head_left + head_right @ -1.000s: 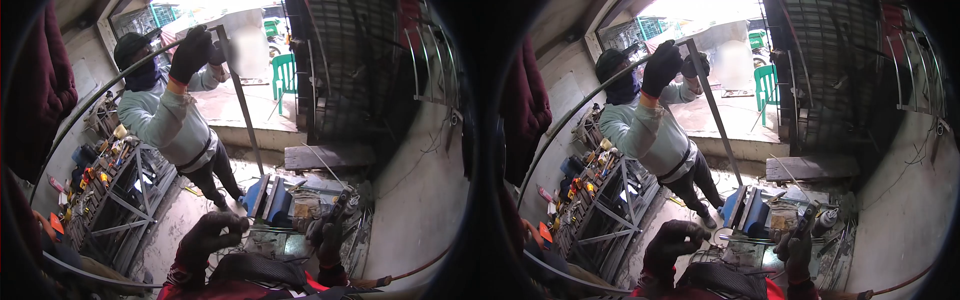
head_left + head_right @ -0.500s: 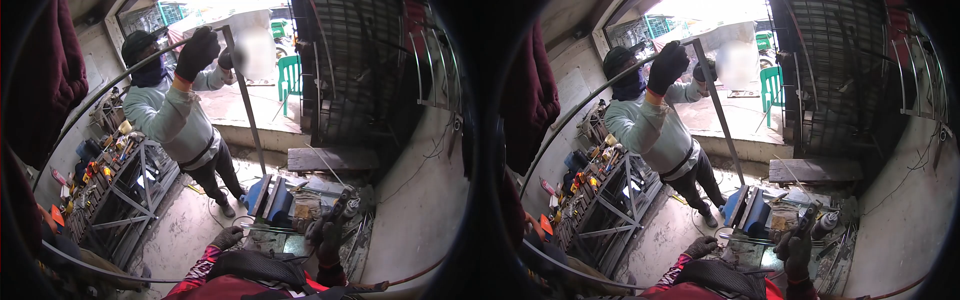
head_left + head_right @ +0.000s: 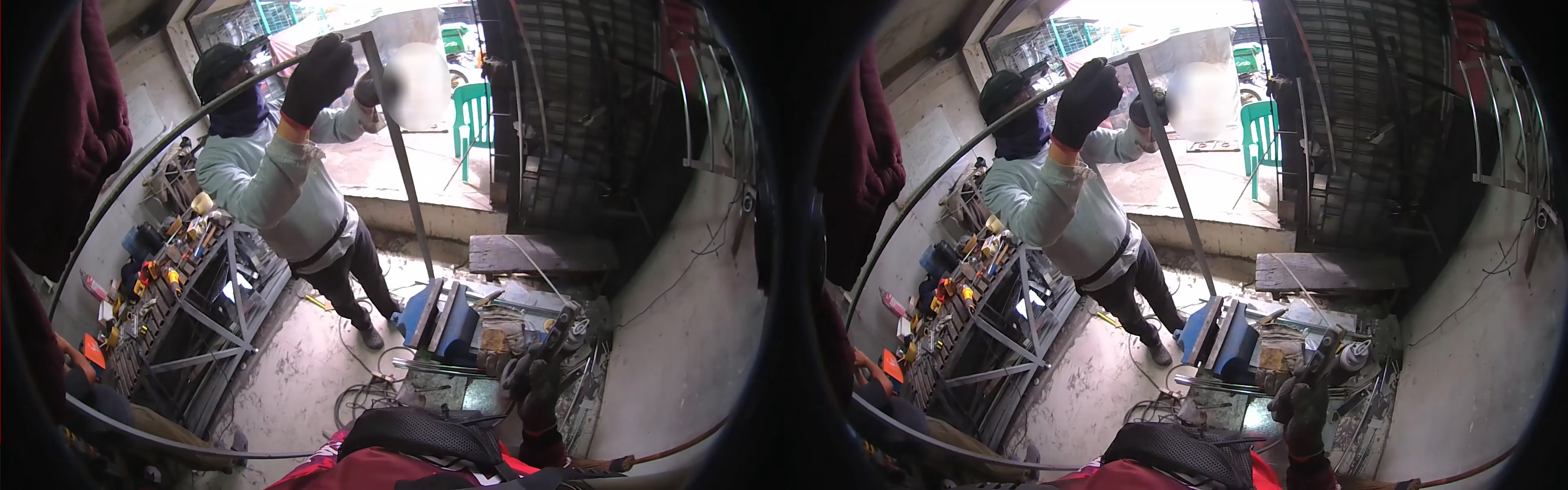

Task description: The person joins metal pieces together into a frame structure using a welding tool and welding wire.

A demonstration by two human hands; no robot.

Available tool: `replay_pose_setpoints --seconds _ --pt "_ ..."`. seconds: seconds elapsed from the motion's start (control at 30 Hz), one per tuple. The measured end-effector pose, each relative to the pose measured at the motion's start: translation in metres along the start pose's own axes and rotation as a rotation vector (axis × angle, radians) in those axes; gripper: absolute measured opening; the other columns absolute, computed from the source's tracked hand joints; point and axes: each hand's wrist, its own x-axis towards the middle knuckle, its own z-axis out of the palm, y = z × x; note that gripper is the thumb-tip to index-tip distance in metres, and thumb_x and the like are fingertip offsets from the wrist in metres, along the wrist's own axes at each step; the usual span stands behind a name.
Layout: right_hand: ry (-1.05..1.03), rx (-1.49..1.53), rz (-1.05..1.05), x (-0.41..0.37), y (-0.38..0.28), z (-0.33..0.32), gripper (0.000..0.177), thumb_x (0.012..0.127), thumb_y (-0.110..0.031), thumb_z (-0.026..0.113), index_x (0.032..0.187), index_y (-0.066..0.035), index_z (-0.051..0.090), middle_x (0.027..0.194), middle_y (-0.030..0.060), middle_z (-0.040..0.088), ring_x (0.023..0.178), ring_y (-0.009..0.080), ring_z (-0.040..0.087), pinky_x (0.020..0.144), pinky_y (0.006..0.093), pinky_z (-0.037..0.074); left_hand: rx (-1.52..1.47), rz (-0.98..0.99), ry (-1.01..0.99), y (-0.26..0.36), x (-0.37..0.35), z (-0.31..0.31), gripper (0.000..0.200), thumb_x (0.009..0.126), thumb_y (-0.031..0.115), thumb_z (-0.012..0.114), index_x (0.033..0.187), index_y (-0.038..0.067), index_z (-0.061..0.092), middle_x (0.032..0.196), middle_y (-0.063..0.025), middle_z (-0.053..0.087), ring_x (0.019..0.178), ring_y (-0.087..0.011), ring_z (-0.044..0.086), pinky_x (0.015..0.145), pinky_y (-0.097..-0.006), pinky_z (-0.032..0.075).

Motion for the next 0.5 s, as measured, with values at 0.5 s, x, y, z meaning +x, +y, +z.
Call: replay_pose_setpoints --seconds 0.5 --pt "-0.019 0.011 0.017 -0.005 0.001 0.005 0.031 0.097 -0.029 0.054 0.113 -0.004 0.045 0.061 0.0047 0.050 0.047 0.0126 0.044 0.052 0.0281 0.044 -0.132 -0.028 0.070 -0.002 0.005 -0.006 0.014 0.063 0.007 0.063 0.067 0.009 0.051 0.072 -0.0068 0.045 0.077 -0.0256 0.054 0.078 -0.0363 0.049"
